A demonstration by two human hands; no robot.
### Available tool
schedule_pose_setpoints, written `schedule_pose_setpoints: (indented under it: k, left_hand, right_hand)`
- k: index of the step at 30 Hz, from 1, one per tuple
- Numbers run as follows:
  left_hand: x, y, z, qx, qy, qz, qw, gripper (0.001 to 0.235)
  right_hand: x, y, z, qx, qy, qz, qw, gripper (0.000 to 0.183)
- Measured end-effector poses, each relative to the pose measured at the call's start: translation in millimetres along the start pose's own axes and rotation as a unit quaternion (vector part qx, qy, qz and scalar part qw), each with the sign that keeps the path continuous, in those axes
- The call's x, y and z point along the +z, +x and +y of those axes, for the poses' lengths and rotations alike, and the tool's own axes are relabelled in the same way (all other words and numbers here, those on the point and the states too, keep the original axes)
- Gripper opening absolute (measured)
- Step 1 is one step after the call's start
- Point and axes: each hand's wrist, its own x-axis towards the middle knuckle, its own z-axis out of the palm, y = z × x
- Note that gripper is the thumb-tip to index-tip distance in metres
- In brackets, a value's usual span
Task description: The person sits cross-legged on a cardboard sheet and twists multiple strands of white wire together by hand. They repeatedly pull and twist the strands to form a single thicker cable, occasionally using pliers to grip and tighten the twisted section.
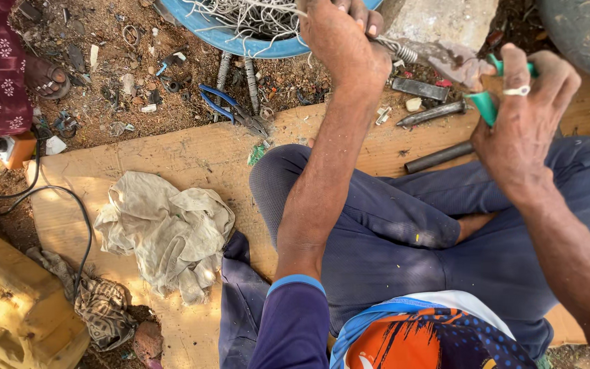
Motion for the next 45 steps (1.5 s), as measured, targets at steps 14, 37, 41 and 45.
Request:
schedule_pose_setpoints:
  k: [14,37,41,45]
  left_hand:
    - [-20,7,-17,0.041,-0.060,-0.085,0.994,0.032]
    - [-25,7,-26,0.052,-0.002,-0.213,0.976,0.042]
    - [-29,8,-25,-0.037,-0.027,-0.290,0.956,0.045]
    - [-28,4,-26,-0.167,-0.082,-0.290,0.939,0.044]
  right_hand:
    - [10,4,25,-0.079,-0.078,-0.021,0.994,0.059]
    - [-33,31,6,-0.114,-0.129,-0.150,0.974,0.048]
    - [-46,30,8,-0.021,-0.016,-0.296,0.955,0.037]
    - [-43,14,32,0.056,0.083,-0.450,0.887,0.032]
